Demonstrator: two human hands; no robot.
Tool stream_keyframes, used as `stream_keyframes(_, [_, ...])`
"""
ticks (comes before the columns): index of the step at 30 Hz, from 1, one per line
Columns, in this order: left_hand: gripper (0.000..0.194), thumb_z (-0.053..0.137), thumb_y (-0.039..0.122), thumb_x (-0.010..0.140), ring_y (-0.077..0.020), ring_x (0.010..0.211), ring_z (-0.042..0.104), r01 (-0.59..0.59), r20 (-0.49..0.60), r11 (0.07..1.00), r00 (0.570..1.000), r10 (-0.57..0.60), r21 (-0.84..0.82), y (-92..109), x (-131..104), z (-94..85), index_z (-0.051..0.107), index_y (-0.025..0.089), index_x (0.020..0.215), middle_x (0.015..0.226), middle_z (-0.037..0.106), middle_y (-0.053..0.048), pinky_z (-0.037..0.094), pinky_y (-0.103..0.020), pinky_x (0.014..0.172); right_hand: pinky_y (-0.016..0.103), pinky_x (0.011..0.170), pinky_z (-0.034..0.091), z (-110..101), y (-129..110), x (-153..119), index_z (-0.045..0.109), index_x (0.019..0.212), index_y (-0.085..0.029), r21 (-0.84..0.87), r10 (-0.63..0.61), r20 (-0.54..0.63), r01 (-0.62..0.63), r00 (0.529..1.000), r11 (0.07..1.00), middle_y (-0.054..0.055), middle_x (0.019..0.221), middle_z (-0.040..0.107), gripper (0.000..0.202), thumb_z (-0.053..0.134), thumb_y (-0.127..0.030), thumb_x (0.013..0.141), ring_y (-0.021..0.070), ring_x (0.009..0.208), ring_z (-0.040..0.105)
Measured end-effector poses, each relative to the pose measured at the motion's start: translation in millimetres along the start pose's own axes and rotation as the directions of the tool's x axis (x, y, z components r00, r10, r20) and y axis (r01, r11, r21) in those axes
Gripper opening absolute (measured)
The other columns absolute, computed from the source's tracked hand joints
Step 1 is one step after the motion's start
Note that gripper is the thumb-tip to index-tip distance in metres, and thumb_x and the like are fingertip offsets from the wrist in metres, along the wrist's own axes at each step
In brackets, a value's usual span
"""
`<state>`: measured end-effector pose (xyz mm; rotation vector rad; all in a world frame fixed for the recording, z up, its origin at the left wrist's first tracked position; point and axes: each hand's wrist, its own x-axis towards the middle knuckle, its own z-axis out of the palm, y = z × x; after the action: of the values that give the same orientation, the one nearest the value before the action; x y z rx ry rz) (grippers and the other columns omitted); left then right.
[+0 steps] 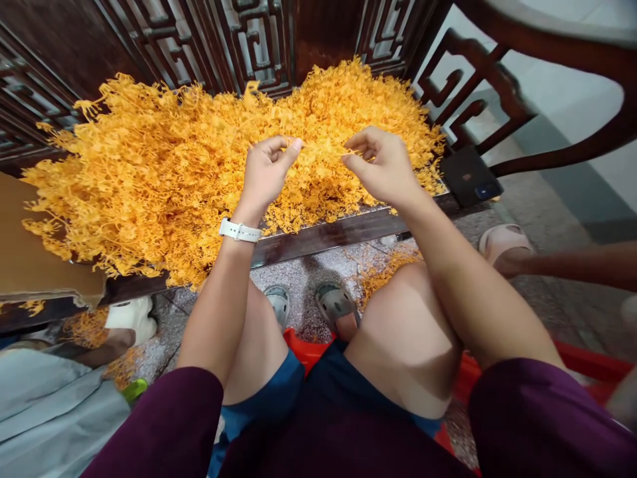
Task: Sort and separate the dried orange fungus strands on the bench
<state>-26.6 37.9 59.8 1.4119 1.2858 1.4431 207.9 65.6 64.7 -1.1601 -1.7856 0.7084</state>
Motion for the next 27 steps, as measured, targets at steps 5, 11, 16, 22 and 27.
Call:
stream_keyframes(5, [0.04,0.083,0.059,0.084,-0.0146,0.062,0.049,0.034,-0.04,0.999,0.999,-0.035,-0.023,-0.2,1.7,-1.6,0.065,0.024,0.077,0.063,0.045,0.001,0.036,-0.027,0.055,0.034,0.075,0.05,-1.2,-17.4,-4.4,0.07,0.092,-0.023,0.184,0.082,0.154,-0.11,0.985,0.977,0.002,0.087,0.067,0.025,0.086,-0.022,0.073,0.0203,0.086,0.06])
stream_keyframes(11, [0.041,0.079,0.053,0.09,-0.0136,0.057,0.045,0.086,-0.013,0.995,0.996,-0.087,-0.06,7.9,-4.3,8.6,0.058,0.024,0.07,0.057,0.036,0.003,0.032,-0.028,0.053,0.029,0.067,0.046,7.9,-33.4,-9.0,0.064,0.081,-0.024,0.45,0.141,0.332,-0.287,0.933,0.846,0.0,0.078,0.062,0.03,0.088,-0.042,0.082,0.0163,0.078,0.057])
stream_keyframes(16, [0.037,0.077,0.047,0.091,-0.0134,0.055,0.043,0.091,0.009,0.994,0.996,-0.091,-0.063,9.0,-4.8,13.4,0.059,0.025,0.068,0.057,0.041,0.002,0.029,-0.029,0.05,0.028,0.06,0.039,13.7,-29.1,-9.9,0.059,0.069,-0.023,0.439,0.107,0.398,-0.291,0.911,0.85,-0.002,0.069,0.055,0.04,0.089,-0.048,0.081,0.0142,0.069,0.048])
stream_keyframes(22, [0.031,0.077,0.031,0.085,-0.0137,0.058,0.048,0.109,-0.154,0.992,0.981,-0.117,-0.06,3.5,8.3,-1.0,0.056,0.025,0.064,0.057,0.05,0.002,0.032,-0.028,0.05,0.027,0.055,0.03,5.4,-59.0,-19.7,0.058,0.066,-0.021,0.331,-0.089,0.593,-0.142,0.8,0.933,-0.004,0.062,0.045,0.046,0.084,-0.055,0.084,0.0108,0.06,0.037])
stream_keyframes(27, [0.024,0.069,0.013,0.083,-0.0144,0.068,0.056,0.09,-0.146,0.996,0.985,-0.089,-0.001,12.3,0.8,10.4,0.058,0.022,0.063,0.066,0.063,-0.001,0.04,-0.026,0.057,0.026,0.054,0.029,-5.2,-84.3,-21.9,0.055,0.061,-0.02,0.3,-0.211,0.772,-0.05,0.6,0.953,-0.005,0.061,0.042,0.052,0.078,-0.057,0.089,0.0089,0.057,0.034])
